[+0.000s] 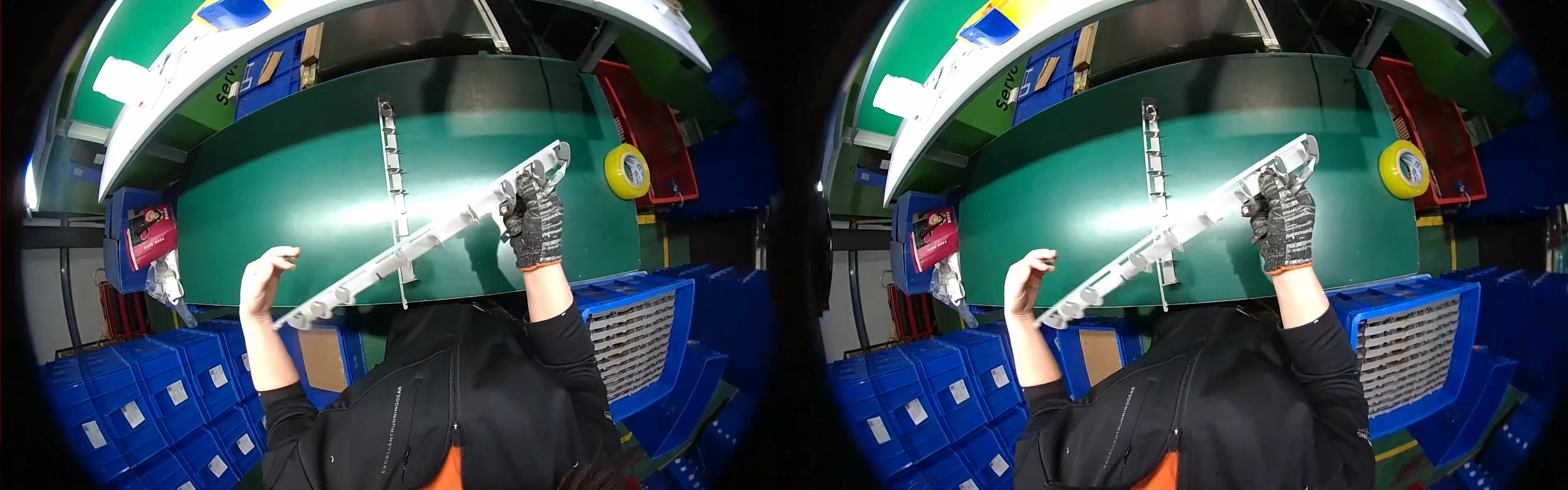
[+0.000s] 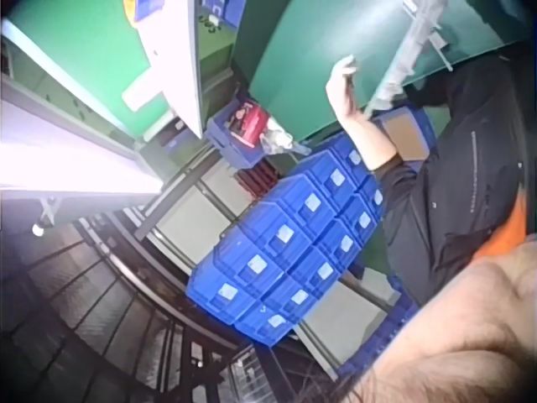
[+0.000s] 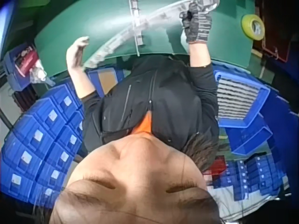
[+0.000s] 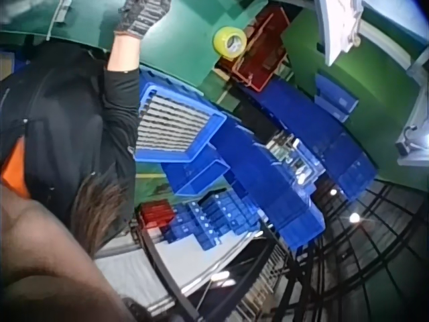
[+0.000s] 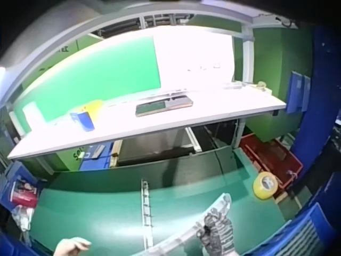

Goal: The person trims molded plastic parts with a small blade, fits the pieces together by hand, and stacks them into a plastic crate.

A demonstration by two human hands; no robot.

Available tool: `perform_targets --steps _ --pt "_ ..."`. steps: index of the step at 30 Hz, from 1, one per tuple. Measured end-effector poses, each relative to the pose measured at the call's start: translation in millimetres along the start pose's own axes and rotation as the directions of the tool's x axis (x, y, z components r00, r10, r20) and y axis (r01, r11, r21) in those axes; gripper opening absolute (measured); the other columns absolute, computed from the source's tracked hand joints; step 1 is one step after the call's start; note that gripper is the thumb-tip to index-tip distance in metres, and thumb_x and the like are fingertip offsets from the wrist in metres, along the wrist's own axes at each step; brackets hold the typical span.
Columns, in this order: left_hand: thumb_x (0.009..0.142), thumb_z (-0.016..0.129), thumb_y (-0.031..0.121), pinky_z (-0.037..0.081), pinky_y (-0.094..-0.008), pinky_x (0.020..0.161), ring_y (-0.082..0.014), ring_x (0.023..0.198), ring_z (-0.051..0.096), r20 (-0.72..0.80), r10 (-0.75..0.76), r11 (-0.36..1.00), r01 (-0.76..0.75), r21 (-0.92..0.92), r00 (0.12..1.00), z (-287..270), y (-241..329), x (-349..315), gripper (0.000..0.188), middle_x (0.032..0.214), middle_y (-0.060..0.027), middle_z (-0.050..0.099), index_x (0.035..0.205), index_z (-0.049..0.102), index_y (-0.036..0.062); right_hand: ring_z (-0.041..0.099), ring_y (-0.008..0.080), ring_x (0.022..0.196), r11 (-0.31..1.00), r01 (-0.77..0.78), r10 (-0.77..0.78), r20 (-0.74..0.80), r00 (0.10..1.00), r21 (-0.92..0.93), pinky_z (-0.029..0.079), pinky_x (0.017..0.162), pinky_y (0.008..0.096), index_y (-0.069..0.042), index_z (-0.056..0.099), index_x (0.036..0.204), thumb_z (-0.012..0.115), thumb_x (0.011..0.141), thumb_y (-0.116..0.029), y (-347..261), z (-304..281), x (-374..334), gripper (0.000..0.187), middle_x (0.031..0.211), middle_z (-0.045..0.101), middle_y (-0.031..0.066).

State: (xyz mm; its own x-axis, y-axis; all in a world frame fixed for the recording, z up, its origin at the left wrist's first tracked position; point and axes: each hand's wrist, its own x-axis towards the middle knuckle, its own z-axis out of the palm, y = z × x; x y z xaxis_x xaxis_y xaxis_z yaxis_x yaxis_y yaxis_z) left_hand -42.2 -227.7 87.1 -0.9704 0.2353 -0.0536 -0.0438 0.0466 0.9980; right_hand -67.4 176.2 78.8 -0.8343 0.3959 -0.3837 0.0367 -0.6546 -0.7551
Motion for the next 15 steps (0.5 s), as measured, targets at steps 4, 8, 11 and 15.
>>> perform_targets --steps 4,8,11,15 --pt "0.087 0.043 0.040 0.041 -0.0355 0.085 -0.0267 0.102 0.053 0.469 -0.063 0.993 0.006 0.121 0.881 67 12 43 0.048 0.110 -0.0178 0.056 0.096 0.061 -0.0035 0.051 0.0116 0.045 0.956 -0.031 0.099 0.224 0.969 -0.291 0.037 0.039 0.0215 0.002 0.056 0.085 0.057 0.078 -0.005 -8 24 -21 0.010 0.064 0.056 0.0060" --pt "0.089 0.038 0.043 0.048 -0.0297 0.067 -0.0209 0.076 0.060 0.474 -0.316 0.890 0.430 -0.151 0.821 166 9 65 0.050 0.098 -0.0175 0.059 0.101 0.057 -0.0020 0.052 0.0100 0.055 0.895 0.036 0.143 0.363 0.921 -0.444 0.042 0.049 0.0243 0.002 0.058 0.089 0.056 0.079 -0.003 4 41 -31 0.012 0.070 0.059 0.0044" --pt "0.089 0.036 0.045 0.041 -0.0218 0.038 -0.0131 0.038 0.048 0.490 -0.330 0.786 0.522 -0.330 0.807 188 1 64 0.051 0.062 -0.0096 0.056 0.084 0.055 -0.0024 0.054 0.0112 0.058 0.751 0.419 -0.053 0.586 0.808 -0.510 0.043 0.054 0.0260 0.000 0.058 0.090 0.055 0.081 -0.011 5 35 -29 0.014 0.070 0.059 0.0058" --pt "0.086 0.042 0.043 0.039 -0.0229 0.034 -0.0136 0.036 0.048 0.365 -0.425 0.713 0.555 -0.429 0.828 178 1 63 0.046 0.060 -0.0062 0.053 0.085 0.054 -0.0015 0.059 0.0302 0.074 0.251 0.720 -0.223 0.685 0.693 -0.647 0.047 0.067 0.0353 -0.004 0.059 0.092 0.056 0.078 -0.017 7 16 -37 0.019 0.082 0.061 0.0144"
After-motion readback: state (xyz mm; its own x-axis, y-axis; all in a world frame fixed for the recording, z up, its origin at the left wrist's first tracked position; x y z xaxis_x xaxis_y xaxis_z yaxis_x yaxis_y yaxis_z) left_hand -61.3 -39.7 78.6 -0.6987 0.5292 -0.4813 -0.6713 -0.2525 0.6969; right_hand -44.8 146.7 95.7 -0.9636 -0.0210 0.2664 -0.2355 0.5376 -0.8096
